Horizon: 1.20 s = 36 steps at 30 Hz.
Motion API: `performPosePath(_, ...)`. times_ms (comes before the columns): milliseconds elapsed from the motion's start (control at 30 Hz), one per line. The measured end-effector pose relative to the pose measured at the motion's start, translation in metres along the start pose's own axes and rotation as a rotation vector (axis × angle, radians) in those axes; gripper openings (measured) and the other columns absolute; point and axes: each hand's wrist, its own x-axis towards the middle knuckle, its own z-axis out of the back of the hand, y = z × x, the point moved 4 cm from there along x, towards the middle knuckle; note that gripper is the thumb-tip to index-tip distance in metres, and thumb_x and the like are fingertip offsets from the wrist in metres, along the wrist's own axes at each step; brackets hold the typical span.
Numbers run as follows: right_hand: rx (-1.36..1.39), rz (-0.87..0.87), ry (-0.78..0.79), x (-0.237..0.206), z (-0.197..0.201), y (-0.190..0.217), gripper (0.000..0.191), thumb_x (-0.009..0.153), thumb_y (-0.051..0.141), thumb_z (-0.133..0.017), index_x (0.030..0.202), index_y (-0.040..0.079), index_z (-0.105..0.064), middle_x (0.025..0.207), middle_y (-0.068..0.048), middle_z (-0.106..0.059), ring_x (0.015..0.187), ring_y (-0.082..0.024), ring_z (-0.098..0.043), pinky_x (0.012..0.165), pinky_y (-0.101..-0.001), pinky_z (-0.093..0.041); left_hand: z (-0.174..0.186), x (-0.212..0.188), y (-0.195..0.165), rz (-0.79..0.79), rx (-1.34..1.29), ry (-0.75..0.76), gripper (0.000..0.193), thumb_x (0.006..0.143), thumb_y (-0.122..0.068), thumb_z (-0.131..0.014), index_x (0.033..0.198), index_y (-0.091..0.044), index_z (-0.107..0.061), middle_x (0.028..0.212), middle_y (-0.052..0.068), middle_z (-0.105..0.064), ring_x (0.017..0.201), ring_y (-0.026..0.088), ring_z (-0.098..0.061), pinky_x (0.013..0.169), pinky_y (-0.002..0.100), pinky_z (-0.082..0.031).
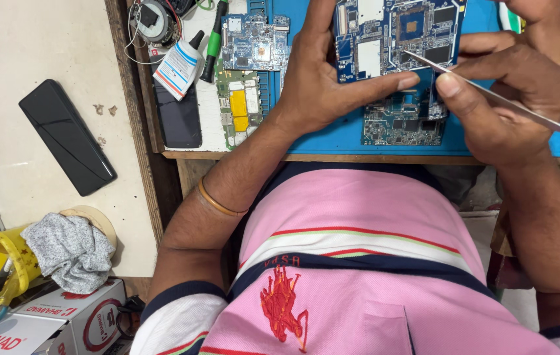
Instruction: The person holds a laptop motherboard over a blue repair mat and uses a pair of fine tweezers to work on small components along the board's edge, repositioning the board repeatedly to reach different areas while other boards and tools lie on the bench.
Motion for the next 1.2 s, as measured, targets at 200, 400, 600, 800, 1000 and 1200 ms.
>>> performPosePath(200, -0.034, -0.092, 0.012, -0.005, 0.007, -0.015, 0.016, 0.107, 0.002, -0.073, 0.106, -0.012, -0.067, 0.138, -0.025, -0.062, 0.112, -0.026, -0.071, 0.096, -0.0326, -0.064, -0.005, -0.002, 0.019, 0.038, -0.340, 0.117, 0.076, 0.102, -0.001, -0.086, 0.152, -0.014, -0.029, 0.127, 0.014, -0.065, 0.108, 0.021, -0.075, 0.087, 0.031, -0.071)
performPosePath(400, -0.058, -0.121, -0.013, -0.023, 0.017, -0.028, 0.017, 0.115, 0.007, -0.069, 0.113, -0.010, -0.068, 0.131, -0.019, -0.064, 0.105, -0.021, -0.067, 0.094, -0.0276, -0.055, 0.001, 0.000, 0.032, 0.156, -0.447, 0.116, 0.067, 0.112, -0.004, -0.068, 0.159, -0.012, -0.022, 0.126, 0.020, -0.069, 0.094, 0.024, -0.083, 0.069, 0.031, -0.069)
performPosePath(600, -0.294, -0.009, 0.038, -0.024, 0.024, -0.035, 0.030, 0.119, 0.019, -0.067, 0.104, -0.007, -0.072, 0.107, -0.018, -0.074, 0.087, -0.019, -0.061, 0.074, -0.0259, -0.048, 0.005, 0.005, 0.036, 0.224, -0.416, 0.025, 0.060, 0.108, -0.009, -0.066, 0.153, -0.006, -0.025, 0.116, 0.024, -0.075, 0.091, 0.027, -0.084, 0.069, 0.033, -0.068)
performPosePath(800, -0.349, -0.045, 0.010, -0.023, 0.021, -0.031, 0.027, 0.111, 0.018, -0.071, 0.099, -0.006, -0.073, 0.094, -0.017, -0.074, 0.081, -0.020, -0.062, 0.073, -0.0297, -0.048, 0.004, 0.005, 0.031, 0.167, -0.441, -0.006, 0.057, 0.111, -0.009, -0.067, 0.153, -0.007, -0.028, 0.118, 0.022, -0.073, 0.089, 0.028, -0.084, 0.065, 0.032, -0.068)
performPosePath(1000, -0.483, 0.125, -0.010, -0.017, 0.016, -0.013, 0.017, 0.103, 0.009, -0.072, 0.097, -0.007, -0.074, 0.090, -0.016, -0.072, 0.085, -0.025, -0.063, 0.086, -0.0399, -0.052, 0.003, 0.005, 0.027, 0.100, -0.439, -0.025, 0.051, 0.108, -0.009, -0.065, 0.147, -0.009, -0.032, 0.126, 0.017, -0.068, 0.094, 0.027, -0.081, 0.071, 0.032, -0.072)
performPosePath(1200, -0.558, 0.209, -0.039, -0.016, 0.015, 0.001, 0.010, 0.095, 0.001, -0.074, 0.095, -0.008, -0.075, 0.085, -0.016, -0.071, 0.087, -0.029, -0.065, 0.095, -0.0479, -0.054, 0.004, 0.003, 0.035, 0.145, -0.425, -0.043, 0.045, 0.113, -0.011, -0.066, 0.150, -0.007, -0.041, 0.120, 0.019, -0.073, 0.095, 0.026, -0.083, 0.072, 0.032, -0.069)
